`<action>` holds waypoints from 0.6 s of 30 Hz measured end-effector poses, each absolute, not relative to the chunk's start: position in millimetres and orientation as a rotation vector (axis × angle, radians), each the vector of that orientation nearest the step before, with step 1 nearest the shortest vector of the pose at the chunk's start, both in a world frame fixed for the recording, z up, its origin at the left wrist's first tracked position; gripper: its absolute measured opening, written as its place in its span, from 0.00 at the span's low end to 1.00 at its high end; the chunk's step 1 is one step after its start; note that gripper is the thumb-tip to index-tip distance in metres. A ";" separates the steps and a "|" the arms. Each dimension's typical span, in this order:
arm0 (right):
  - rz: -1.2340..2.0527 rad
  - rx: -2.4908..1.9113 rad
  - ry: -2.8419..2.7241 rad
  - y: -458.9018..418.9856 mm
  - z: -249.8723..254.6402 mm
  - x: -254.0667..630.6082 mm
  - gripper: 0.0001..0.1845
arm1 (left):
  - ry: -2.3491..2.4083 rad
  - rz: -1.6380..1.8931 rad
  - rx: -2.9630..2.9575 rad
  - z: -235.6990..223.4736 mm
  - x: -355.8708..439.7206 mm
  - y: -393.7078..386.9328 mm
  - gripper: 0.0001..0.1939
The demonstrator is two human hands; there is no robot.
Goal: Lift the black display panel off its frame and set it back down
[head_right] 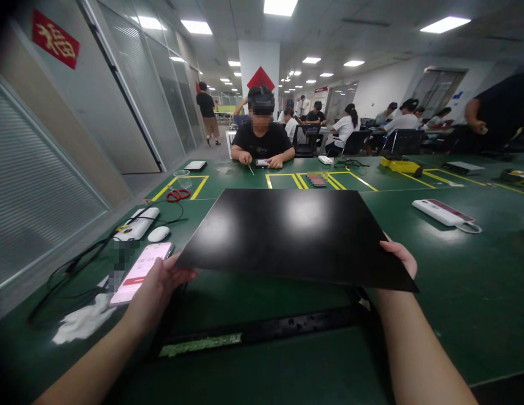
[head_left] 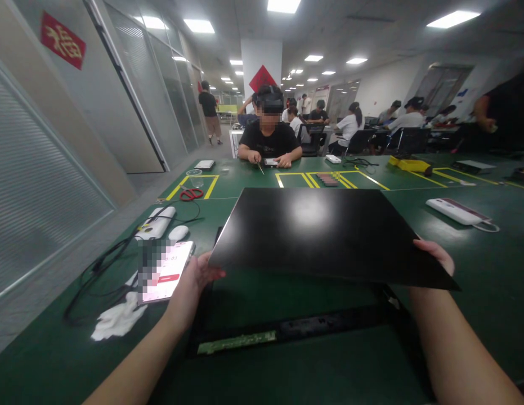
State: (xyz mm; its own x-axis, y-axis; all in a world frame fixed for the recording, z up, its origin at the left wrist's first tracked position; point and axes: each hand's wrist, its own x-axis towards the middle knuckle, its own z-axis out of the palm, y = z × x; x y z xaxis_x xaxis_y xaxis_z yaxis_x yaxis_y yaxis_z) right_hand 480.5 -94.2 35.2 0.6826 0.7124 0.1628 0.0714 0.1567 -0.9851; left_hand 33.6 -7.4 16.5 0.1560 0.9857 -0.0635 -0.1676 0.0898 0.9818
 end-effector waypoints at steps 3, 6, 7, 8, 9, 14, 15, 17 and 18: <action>0.442 -1.223 -0.606 -92.9 38.5 478.7 0.28 | 1.090 1.103 1.200 10.2 31.7 -0.5 0.26; 0.309 -1.108 -0.539 -88.1 40.0 478.4 0.28 | 1.158 1.052 1.280 7.8 31.4 2.3 0.21; 0.269 -1.073 -0.529 -86.3 39.8 479.0 0.28 | 1.173 1.034 1.315 8.6 31.9 1.5 0.20; 0.229 -1.046 -0.517 -84.7 39.3 479.8 0.29 | 1.186 1.015 1.355 10.2 32.6 -0.1 0.20; 0.188 -1.034 -0.501 -83.1 38.7 480.8 0.31 | 1.197 0.996 1.398 12.4 33.4 -2.3 0.19; -0.006 -1.190 -0.393 -77.2 34.1 488.8 0.38 | 1.238 0.904 1.559 21.9 37.4 -12.1 0.14; -0.015 -1.203 -0.375 -76.4 32.5 491.4 0.38 | 1.239 0.887 1.587 22.5 37.9 -12.9 0.13; -0.009 -1.173 -0.336 -75.4 28.6 497.5 0.38 | 1.242 0.863 1.646 22.5 38.6 -13.7 0.12; -0.009 -1.142 -0.311 -75.1 26.2 501.0 0.37 | 1.247 0.857 1.674 22.2 38.6 -13.8 0.12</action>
